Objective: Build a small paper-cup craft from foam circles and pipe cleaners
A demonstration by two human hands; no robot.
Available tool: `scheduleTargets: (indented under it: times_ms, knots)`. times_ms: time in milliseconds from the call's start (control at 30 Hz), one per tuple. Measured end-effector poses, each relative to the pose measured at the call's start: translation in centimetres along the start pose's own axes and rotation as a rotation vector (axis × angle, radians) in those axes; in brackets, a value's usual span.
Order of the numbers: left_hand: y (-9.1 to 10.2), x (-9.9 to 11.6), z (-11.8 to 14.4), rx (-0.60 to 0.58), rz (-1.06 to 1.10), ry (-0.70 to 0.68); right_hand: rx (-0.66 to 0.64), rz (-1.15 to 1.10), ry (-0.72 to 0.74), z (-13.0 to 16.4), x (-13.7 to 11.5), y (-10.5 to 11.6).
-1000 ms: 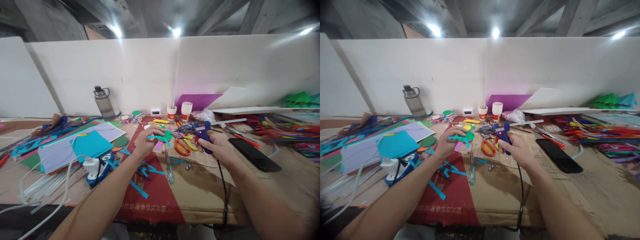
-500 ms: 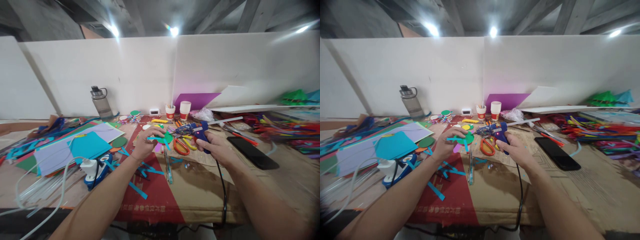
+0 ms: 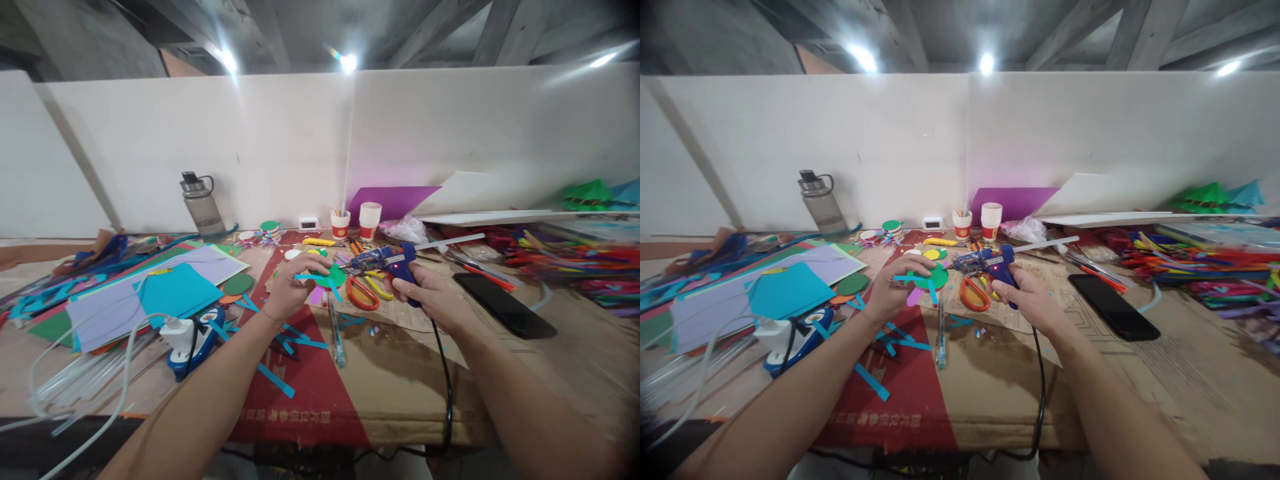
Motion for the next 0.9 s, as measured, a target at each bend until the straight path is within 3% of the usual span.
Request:
scheduleTargets:
  times_ms: [467,900]
  knots:
    - [-0.1,0.8,0.0,-0.017,-0.032,-0.179,0.015,0.042,-0.02,0.1,-0.5,0.0]
    - [-0.1,0.6,0.1,-0.029,-0.045,-0.176,0.083,0.205,-0.024,0.3,-1.4,0.5]
Point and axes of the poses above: each hand's wrist, its own z-axis away from the middle knuckle, its own y-axis out of the back of the hand, x = y × z, the point moved 7 cm from there along -z, towards the middle knuckle, and after that the axes turned 6 degrees about y, right-handed, at the moved point
